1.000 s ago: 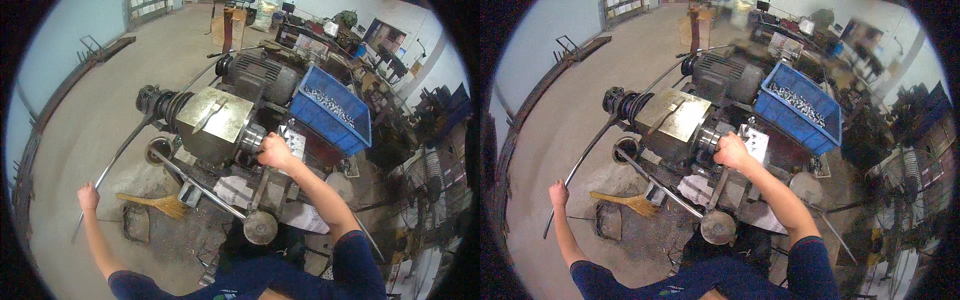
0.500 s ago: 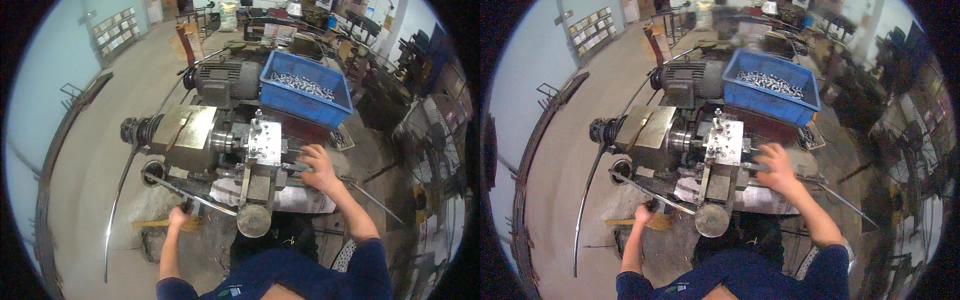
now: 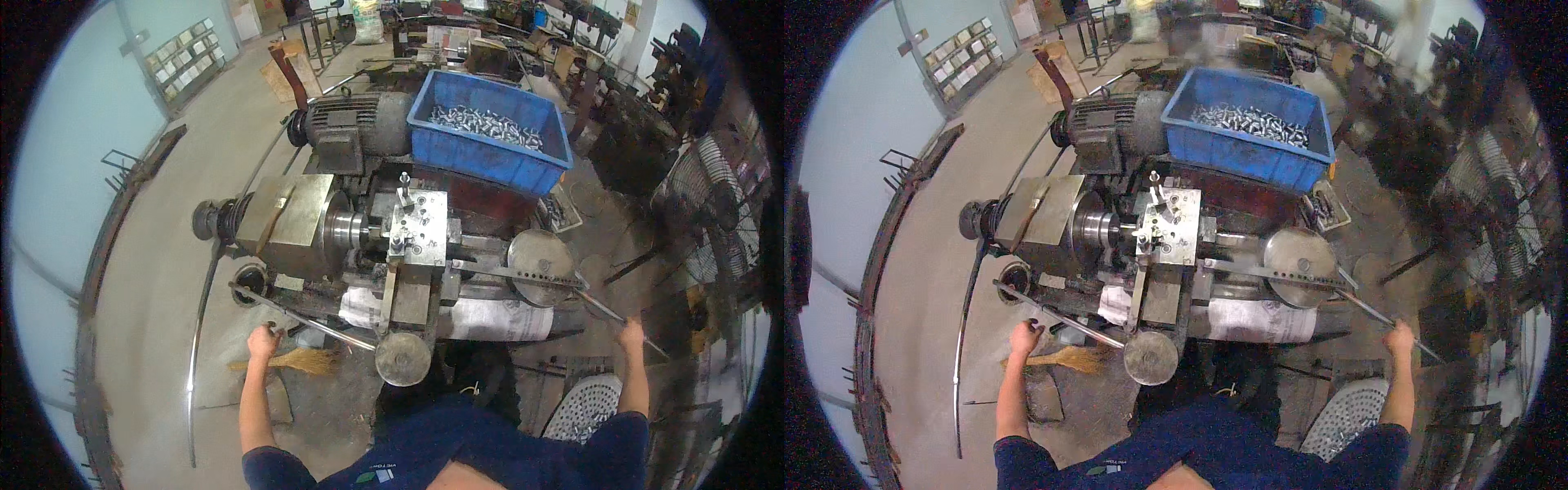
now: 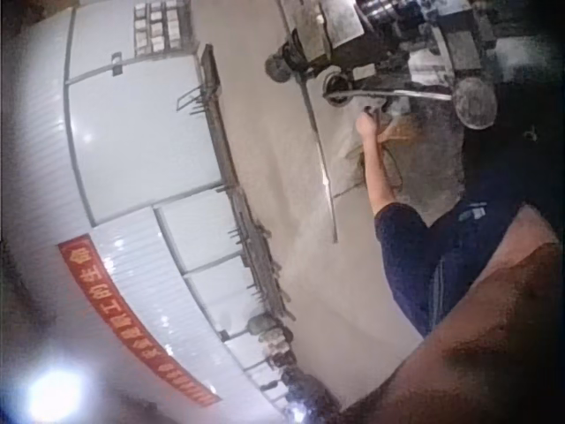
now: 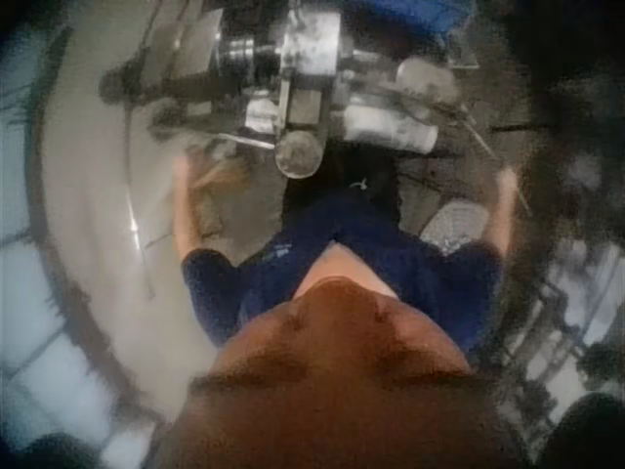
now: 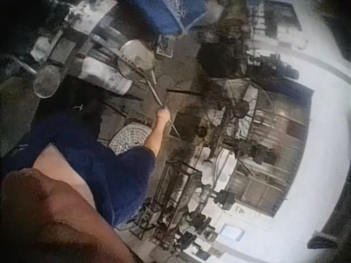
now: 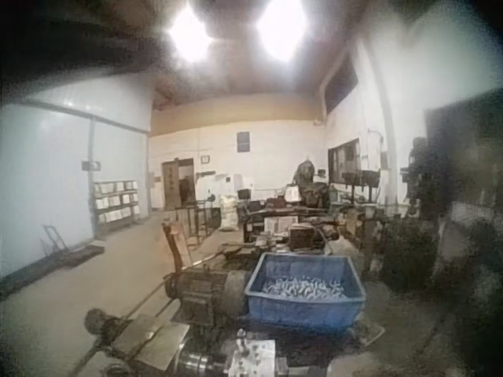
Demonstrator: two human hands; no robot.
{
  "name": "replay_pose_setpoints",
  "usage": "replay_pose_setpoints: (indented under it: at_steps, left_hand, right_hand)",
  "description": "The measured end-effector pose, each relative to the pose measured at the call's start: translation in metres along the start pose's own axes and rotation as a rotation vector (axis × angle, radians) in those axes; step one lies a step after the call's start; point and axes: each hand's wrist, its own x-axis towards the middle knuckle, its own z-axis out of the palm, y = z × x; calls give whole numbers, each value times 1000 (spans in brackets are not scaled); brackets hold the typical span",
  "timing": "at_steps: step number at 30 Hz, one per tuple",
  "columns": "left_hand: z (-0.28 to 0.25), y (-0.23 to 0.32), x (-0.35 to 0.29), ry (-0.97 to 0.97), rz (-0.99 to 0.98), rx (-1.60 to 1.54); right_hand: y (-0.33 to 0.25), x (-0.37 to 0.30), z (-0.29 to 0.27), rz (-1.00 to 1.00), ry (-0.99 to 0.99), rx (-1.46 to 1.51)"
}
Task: The person operates a metal turning lathe in a workshop, repeatedly loading small metal pieces from a blue bin into the machine, actuating the tool with a long metal rod, and collecting finished parts into a perforated metal tray. The cycle of loading, machining, and collecting is repeated continuously.
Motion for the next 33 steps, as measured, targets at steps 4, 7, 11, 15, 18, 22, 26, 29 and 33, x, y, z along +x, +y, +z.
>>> replay_pose_setpoints:
  at_steps: [4, 7, 11, 15, 18, 22, 26, 29, 33]
  left_hand:
    - [-28, -17, 2, 116, -175, -697]
    - [-62, 35, 0, 162, -281, -1011]
    - [-46, 92, 13, 232, -344, -1153]
    - [5, 26, 44, 208, -318, -1134]
    - [13, 18, 55, 194, -283, -1063]
    - [-1, 37, 45, 135, -272, -1151]
    - [-12, 58, 40, 261, -275, -1202]
    - [-34, 65, 28, 142, -333, -1159]
    - [-50, 74, 26, 68, -383, -1061]
  right_hand:
    - [6, -19, 25, 146, -129, -82]
    - [-6, -78, 13, 71, -179, 11]
    - [-73, -165, -35, 165, -374, 459]
    - [-81, -215, 27, 156, -314, 870]
    - [-104, -232, 28, 287, -430, 1138]
    - [-143, -239, -40, 246, -399, 1130]
    - [-126, -244, 1, 203, -358, 1216]
    - [-126, -239, -9, 24, -282, 957]
    - [-71, -203, 14, -88, -154, 663]
